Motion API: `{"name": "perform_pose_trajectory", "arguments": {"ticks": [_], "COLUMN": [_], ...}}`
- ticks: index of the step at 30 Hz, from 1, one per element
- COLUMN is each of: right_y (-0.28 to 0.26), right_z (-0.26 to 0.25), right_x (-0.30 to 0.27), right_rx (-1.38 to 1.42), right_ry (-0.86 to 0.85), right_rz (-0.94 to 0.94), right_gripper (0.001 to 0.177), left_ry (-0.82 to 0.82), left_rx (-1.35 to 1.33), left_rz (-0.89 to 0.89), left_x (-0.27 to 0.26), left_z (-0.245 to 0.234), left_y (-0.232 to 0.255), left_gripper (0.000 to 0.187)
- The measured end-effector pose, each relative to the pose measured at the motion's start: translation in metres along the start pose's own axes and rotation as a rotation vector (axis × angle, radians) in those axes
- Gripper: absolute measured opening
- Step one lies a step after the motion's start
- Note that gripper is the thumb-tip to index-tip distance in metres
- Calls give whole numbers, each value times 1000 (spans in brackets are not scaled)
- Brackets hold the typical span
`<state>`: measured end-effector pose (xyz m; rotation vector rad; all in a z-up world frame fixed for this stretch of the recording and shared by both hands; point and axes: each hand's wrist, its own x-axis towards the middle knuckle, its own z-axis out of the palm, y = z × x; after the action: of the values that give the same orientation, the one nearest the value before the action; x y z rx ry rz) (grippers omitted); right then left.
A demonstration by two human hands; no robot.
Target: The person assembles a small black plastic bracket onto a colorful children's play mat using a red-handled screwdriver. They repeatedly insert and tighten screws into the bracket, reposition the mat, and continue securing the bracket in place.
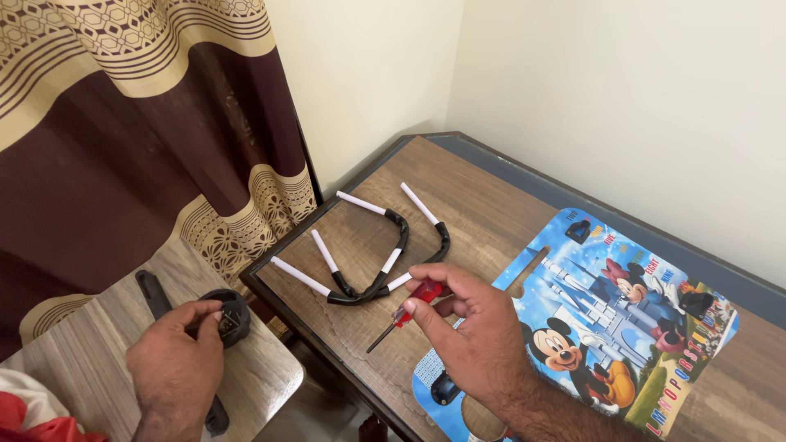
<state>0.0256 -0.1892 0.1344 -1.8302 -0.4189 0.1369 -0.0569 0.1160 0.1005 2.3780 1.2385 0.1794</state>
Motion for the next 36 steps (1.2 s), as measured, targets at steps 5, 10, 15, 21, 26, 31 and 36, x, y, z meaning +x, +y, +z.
{"name": "perform_pose_trajectory", "arguments": {"ticks": [5, 10, 15, 21, 26, 31, 36], "right_y": [2, 3, 4, 4, 9, 26, 54], "right_z": [0, -1, -2, -3, -8, -15, -31], "right_x": [-1, -1, -2, -4, -5, -13, -25], "right_rx": [-2, 18, 13, 13, 7, 65, 100], "right_ry": [10, 26, 33, 51, 82, 183, 331], "right_rz": [30, 18, 16, -20, 12, 43, 128], "right_gripper": [31, 31, 31, 31, 32, 32, 30], "left_ry": [-4, -11, 21, 6, 37, -36, -146], "left_rx": [-40, -45, -65, -194, -227, -203, -239], "left_rz": [1, -3, 47, 96, 218, 356, 528], "left_x": [5, 10, 11, 1, -12, -21, -32], "left_z": [2, 5, 4, -5, -9, 5, 42], "left_y": [-3, -6, -7, 12, 41, 68, 87], "left_gripper": [19, 20, 19, 20, 20, 18, 22]}}
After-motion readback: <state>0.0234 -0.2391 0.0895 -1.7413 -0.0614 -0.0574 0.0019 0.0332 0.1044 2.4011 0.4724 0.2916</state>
